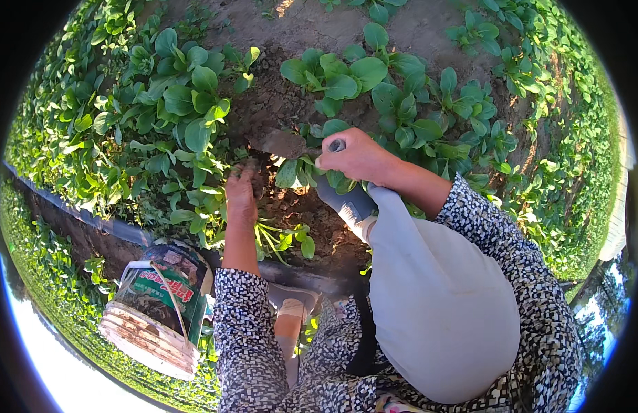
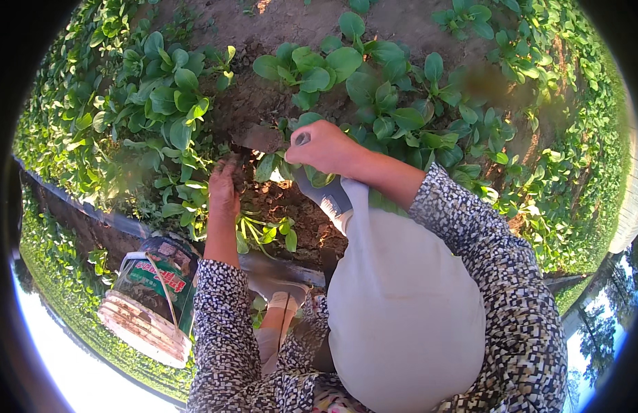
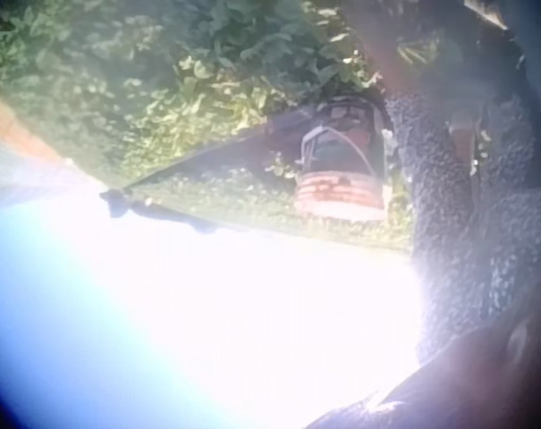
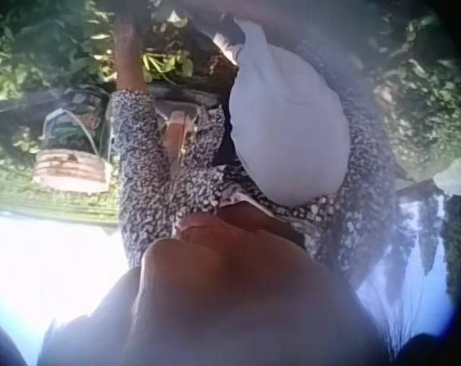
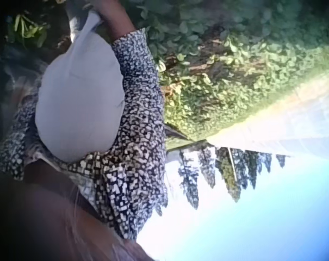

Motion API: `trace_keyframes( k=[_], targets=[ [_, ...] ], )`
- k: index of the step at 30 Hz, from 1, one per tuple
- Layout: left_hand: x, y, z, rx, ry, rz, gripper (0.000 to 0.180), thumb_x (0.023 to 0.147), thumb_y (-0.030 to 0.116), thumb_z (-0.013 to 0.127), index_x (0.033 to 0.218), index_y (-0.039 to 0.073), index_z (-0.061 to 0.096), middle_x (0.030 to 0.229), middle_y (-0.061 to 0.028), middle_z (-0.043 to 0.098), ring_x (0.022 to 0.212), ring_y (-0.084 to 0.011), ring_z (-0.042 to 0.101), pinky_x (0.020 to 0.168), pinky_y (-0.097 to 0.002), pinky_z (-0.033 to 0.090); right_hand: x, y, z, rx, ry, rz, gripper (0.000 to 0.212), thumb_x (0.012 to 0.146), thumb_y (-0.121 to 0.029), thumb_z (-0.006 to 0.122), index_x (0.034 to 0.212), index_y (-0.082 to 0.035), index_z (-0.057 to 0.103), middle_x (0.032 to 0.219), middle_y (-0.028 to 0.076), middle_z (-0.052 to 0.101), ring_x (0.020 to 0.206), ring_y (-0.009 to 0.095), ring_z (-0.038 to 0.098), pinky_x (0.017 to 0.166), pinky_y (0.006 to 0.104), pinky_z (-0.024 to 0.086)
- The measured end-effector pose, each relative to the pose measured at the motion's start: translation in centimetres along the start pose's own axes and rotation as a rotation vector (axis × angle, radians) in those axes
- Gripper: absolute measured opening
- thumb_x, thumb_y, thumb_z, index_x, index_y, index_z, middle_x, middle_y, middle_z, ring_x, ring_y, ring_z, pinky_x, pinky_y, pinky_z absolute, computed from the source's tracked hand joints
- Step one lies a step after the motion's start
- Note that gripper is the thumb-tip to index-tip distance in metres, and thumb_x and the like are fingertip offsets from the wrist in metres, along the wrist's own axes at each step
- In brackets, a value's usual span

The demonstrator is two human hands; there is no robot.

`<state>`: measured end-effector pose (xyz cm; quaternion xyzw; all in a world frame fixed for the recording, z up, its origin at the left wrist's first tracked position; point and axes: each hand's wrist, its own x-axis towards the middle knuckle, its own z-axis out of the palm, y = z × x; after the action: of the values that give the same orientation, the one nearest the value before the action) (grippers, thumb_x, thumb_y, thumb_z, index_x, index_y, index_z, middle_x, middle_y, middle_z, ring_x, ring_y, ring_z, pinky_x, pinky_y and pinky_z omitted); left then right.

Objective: The person uses a trowel to dig up plants from the soil and places them into a plastic bucket while kneeling between rows of crops in a field.

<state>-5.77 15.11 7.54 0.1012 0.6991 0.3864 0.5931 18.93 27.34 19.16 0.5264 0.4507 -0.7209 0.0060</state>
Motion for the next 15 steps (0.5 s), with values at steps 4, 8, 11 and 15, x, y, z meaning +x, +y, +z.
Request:
trace_keyframes(
  k=[4, 8, 11, 15],
  targets=[
    [-0.9, -4.5, -1.4, 0.319, 0.077, 0.188, 0.011, 0.091, 0.021, 0.06, 0.091, 0.009, 0.059, 0.066, 0.0056, 0.049, 0.052, -0.0043, 0.038, 0.045, -0.0225, 0.03, 1.1, -0.5, 0.9, -0.172, 0.045, -0.202, 0.026, 0.07, -0.03, 0.065, 0.072, -0.004, 0.062, 0.059, 0.007, 0.055, 0.054, 0.017, 0.051, 0.055, 0.0327, 0.042],
    [-1.6, -2.2, -0.5, 0.127, 0.349, 0.057, 0.03, 0.088, 0.016, 0.061, 0.114, 0.007, 0.05, 0.087, -0.0021, 0.058, 0.071, -0.0114, 0.054, 0.061, -0.0263, 0.046, 1.3, -0.3, 1.1, -0.542, -0.008, -0.297, 0.023, 0.069, -0.03, 0.062, 0.069, -0.006, 0.061, 0.06, 0.012, 0.057, 0.057, 0.029, 0.056, 0.057, 0.0382, 0.044],
    [-0.4, -2.6, -0.6, 0.064, 0.546, 0.104, 0.055, 0.083, 0.009, 0.063, 0.131, 0.003, 0.038, 0.121, -0.0137, 0.052, 0.101, -0.0243, 0.055, 0.087, -0.0361, 0.047, 1.4, 0.5, 1.7, -0.791, -0.004, -0.5, 0.019, 0.072, -0.026, 0.062, 0.068, -0.007, 0.061, 0.063, 0.012, 0.058, 0.061, 0.034, 0.056, 0.056, 0.0413, 0.044],
    [1.0, -0.8, 2.0, 0.182, 0.572, 0.171, 0.06, 0.082, 0.006, 0.062, 0.135, 0.002, 0.035, 0.131, -0.0154, 0.047, 0.108, -0.0239, 0.054, 0.094, -0.0387, 0.043, 2.3, 0.9, 2.9, -0.83, -0.054, -0.473, 0.019, 0.07, -0.027, 0.061, 0.064, -0.009, 0.059, 0.061, 0.014, 0.057, 0.065, 0.037, 0.058, 0.058, 0.0457, 0.045]
  ],
)
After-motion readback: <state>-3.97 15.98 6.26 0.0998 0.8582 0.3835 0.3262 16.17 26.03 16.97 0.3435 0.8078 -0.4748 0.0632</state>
